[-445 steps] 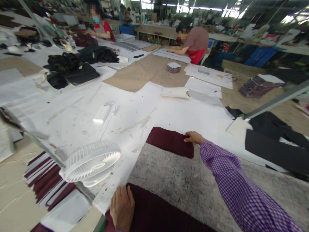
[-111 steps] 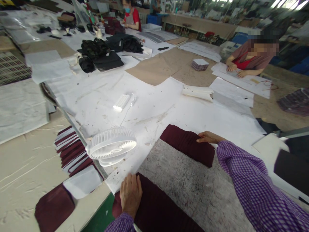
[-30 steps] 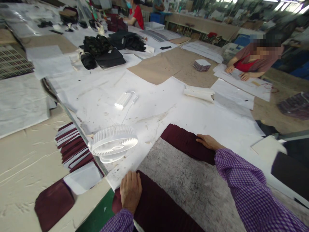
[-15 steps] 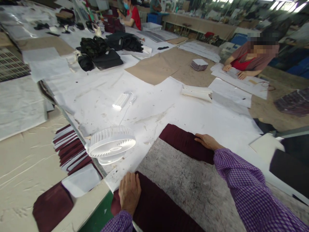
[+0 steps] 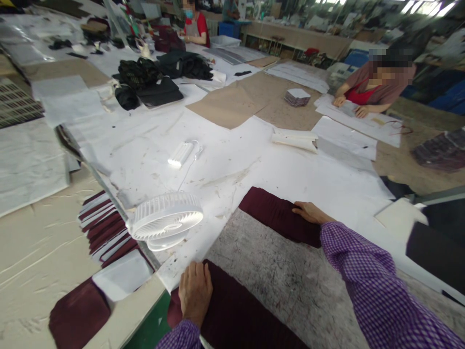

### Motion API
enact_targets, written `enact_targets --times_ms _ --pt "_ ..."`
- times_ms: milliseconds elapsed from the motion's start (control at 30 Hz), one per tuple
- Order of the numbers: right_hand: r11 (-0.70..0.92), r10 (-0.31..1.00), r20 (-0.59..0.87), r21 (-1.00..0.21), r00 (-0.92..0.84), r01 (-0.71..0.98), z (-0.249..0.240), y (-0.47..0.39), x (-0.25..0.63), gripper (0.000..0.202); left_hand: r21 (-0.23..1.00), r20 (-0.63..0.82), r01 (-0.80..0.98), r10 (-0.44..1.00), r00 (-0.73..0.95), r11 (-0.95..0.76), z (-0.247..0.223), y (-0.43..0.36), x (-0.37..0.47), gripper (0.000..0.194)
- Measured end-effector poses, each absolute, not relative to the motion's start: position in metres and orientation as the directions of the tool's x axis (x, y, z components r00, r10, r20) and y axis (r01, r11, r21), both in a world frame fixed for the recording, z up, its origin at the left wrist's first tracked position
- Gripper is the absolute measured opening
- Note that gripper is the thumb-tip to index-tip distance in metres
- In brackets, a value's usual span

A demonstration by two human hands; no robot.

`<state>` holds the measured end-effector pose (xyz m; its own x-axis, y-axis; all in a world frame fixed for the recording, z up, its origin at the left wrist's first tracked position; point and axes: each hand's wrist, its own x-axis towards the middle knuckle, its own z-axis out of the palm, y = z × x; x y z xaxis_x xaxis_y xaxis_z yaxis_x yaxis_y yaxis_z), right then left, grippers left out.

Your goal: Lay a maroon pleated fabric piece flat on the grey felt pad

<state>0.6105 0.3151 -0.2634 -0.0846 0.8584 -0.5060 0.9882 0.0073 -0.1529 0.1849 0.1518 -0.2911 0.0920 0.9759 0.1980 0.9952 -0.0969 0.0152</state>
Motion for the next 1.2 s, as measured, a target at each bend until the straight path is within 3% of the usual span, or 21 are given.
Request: enact_targets --times_ms 567,767,1067,1200 --pt "-0.097 0.882 -0.471 -0.119 0.030 0.988 -0.250 0.297 0.613 0.021 0.052 0.209 0.996 0.976 0.064 -0.077 -0.290 0.152 0.185 0.017" --pt "-0.029 0.899 -0.436 -0.154 -0.042 0.988 -0.227 0.295 0.608 0.022 0.053 0.204 0.996 0.977 0.061 -0.073 -0.290 0.151 0.185 0.017" --pt "0.093 0.936 -0.336 -0.046 -0.103 0.995 -0.191 0.278 0.584 0.026 0.047 0.193 0.996 0.979 0.071 -0.081 -0.290 0.152 0.185 0.018" --pt "0.128 0.935 -0.323 -0.072 -0.145 0.989 -0.170 0.270 0.572 0.028 0.046 0.196 0.996 0.978 0.067 -0.077 -0.291 0.151 0.185 0.017"
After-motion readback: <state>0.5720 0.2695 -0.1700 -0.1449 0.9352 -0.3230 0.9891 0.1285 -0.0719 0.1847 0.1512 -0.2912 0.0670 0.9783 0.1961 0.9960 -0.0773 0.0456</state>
